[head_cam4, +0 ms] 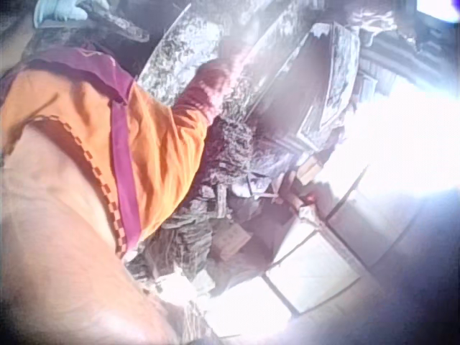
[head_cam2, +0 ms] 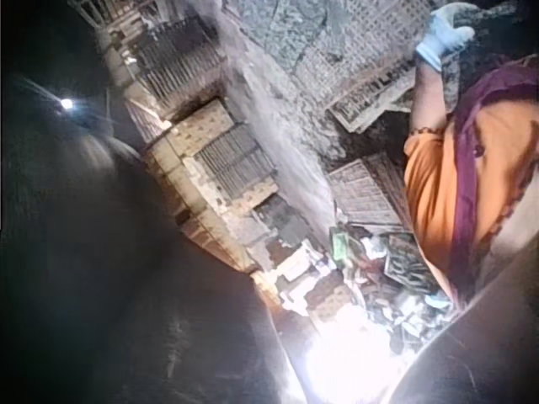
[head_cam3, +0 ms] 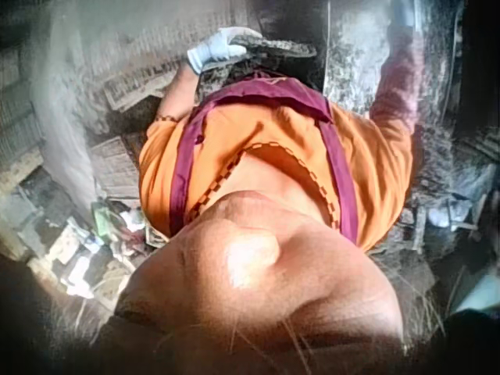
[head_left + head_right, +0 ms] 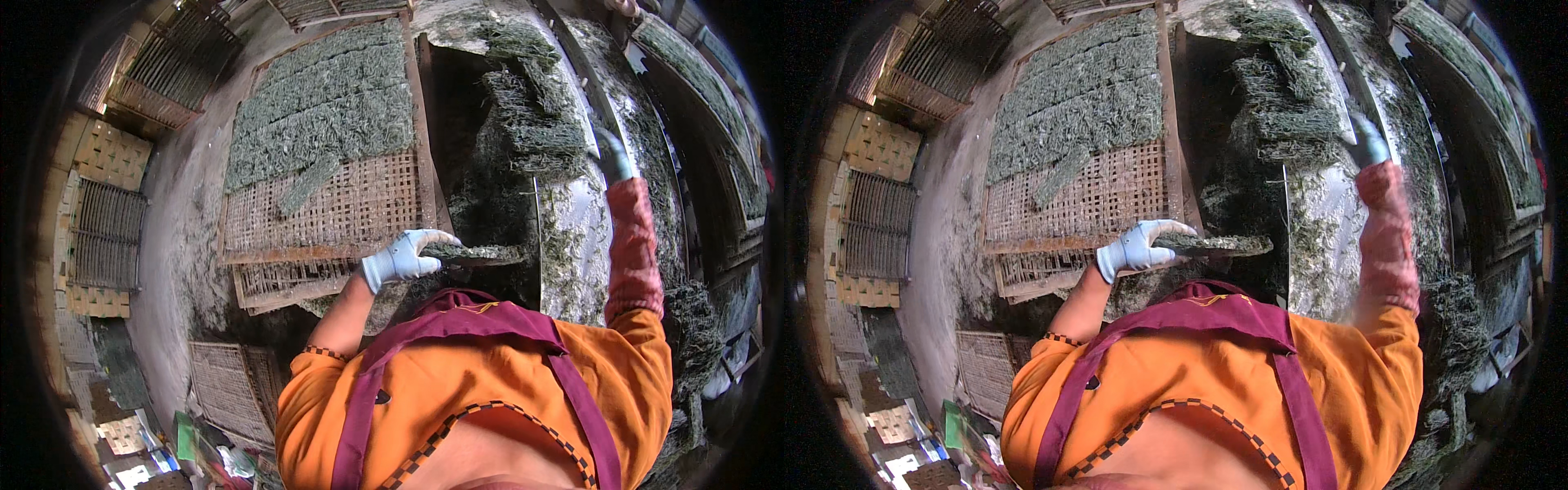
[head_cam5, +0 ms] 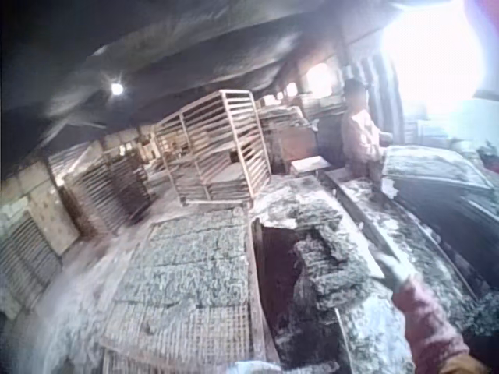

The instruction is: The person repeatedly picks up clumps of dried seaweed from a conveyor belt and places them into a woven basket. They continue this process, filling the basket with the seaweed.

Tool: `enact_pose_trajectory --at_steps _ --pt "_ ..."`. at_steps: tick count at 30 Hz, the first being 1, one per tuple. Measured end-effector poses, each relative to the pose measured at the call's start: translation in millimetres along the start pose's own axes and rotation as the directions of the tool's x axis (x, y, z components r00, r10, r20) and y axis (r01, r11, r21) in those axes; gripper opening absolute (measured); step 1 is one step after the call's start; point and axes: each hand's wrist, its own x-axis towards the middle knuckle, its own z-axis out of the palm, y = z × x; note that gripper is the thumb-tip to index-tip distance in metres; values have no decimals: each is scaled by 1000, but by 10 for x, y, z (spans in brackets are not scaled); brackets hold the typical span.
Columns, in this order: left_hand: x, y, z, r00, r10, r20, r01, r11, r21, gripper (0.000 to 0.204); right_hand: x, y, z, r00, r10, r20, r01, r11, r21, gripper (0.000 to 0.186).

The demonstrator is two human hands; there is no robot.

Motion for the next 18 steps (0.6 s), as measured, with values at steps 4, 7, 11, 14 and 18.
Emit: enact_pose_trajectory --at_steps 4,7,11,14,18 --pt "61 3 -200 999 -2 48 13 972 -234 47 -962 924 687 394 122 911 843 348 -412 72" --pt "236 -185 -441 979 -56 193 86 985 -149 56 -1420 1435 1008 584 285 760 601 477 -641 52" --pt "368 -798 -1065 999 -33 -1 33 993 -113 78 -1383 1385 710 717 171 676 451 626 -636 44" --pt "307 -1344 -1882 776 40 -630 204 929 310 82 -1323 960 239 832 -21 555 411 694 -591 44" --pt "-56 -1860 -2445 424 -88 -901 867 325 377 97 -1184 207 -254 856 -408 318 515 725 -456 54"
